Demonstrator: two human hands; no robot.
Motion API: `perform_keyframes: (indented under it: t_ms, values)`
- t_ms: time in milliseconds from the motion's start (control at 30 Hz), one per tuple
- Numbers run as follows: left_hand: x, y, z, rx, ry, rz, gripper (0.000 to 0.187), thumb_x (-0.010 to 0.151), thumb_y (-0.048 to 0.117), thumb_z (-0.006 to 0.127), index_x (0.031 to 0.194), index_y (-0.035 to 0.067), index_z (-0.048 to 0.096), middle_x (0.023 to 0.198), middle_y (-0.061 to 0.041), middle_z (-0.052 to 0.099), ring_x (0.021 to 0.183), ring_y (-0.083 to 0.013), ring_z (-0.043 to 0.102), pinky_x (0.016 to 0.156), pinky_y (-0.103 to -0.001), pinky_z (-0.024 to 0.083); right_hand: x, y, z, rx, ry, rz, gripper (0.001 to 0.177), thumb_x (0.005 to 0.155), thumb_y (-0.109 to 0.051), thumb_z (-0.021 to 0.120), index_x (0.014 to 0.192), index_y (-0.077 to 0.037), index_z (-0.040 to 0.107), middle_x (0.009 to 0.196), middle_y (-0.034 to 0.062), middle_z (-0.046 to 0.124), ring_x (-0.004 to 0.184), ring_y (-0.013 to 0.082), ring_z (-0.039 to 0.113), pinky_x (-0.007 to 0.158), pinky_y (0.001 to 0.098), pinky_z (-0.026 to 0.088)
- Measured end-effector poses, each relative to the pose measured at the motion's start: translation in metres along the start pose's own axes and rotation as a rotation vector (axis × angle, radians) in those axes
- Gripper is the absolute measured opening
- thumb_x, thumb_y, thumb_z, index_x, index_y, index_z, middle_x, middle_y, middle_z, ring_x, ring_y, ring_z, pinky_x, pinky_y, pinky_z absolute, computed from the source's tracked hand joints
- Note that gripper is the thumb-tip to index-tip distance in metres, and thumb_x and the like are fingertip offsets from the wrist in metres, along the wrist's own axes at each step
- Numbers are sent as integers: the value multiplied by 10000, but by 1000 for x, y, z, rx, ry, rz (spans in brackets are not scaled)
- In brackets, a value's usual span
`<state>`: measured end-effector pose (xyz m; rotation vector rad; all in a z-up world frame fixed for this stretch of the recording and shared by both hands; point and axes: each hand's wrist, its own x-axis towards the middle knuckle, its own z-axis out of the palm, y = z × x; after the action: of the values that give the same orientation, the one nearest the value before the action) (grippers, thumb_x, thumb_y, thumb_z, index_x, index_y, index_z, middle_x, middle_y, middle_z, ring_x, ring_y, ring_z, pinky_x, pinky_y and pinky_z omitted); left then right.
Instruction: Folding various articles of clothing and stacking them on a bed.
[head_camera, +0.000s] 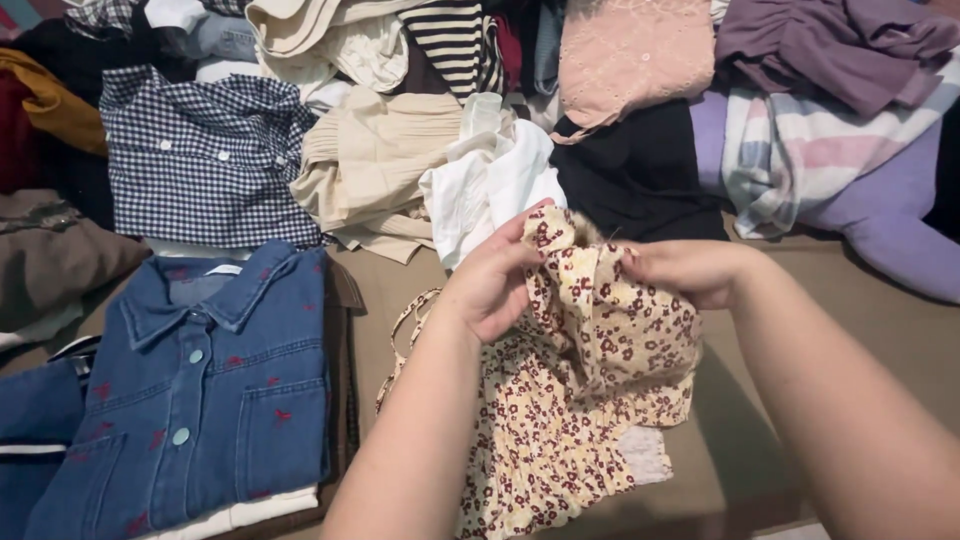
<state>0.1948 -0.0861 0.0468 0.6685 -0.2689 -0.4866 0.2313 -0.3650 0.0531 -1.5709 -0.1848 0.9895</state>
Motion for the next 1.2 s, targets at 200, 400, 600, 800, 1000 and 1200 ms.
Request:
perform_keyframes:
  t_ms: [200,400,600,800,1000,1200]
  values:
    - [7,-12,18,696,337,-8,869,825,12,850,1493,56,296,1316,-141,649,1170,-207,662,978,-351,551,2,-40,48,66,160,-338,959,948,-227,635,1696,-411,63,1566,99,515,1373,226,523,1069,398,456]
    - [13,-14,-7,158,238,-89,458,842,-31,622,1300,-32,609,1107,-166,715,964,-247,704,849,-381,588,21,-5,-2,66,260,-355,570,978,-122,665,1490,-71,420,1285,75,629,1146,198,591,937,370,482]
    - [3,-3,10,-81,93,234,627,754,-58,486,1375,1,552,1261,-164,681,1155,-285,661,1041,-418,526,21,-16,18,131,233,93,702,946,-623,488,1412,-101,552,1281,83,691,1118,228,663,952,474,525]
    - [9,-18,16,-302,97,231,656,823,53,489,1476,1,496,1311,-169,645,1191,-313,633,1078,-454,492,44,-5,32,205,56,-71,971,781,-773,462,1561,-196,423,1530,112,564,1379,310,543,1044,533,508]
    - [-1,2,-4,-66,200,198,609,833,104,523,1441,64,508,1305,-153,665,1192,-280,641,1043,-440,519,26,-50,42,586,219,-796,1104,803,-263,806,1647,-354,100,1588,139,411,1438,372,497,1095,556,464]
    - [-16,29,0,202,263,-8,525,833,155,593,1335,5,610,1157,-152,742,1061,-262,711,939,-414,583,-11,-85,50,424,32,-853,1206,800,71,723,1737,-332,80,1627,173,485,1418,334,536,1153,512,469]
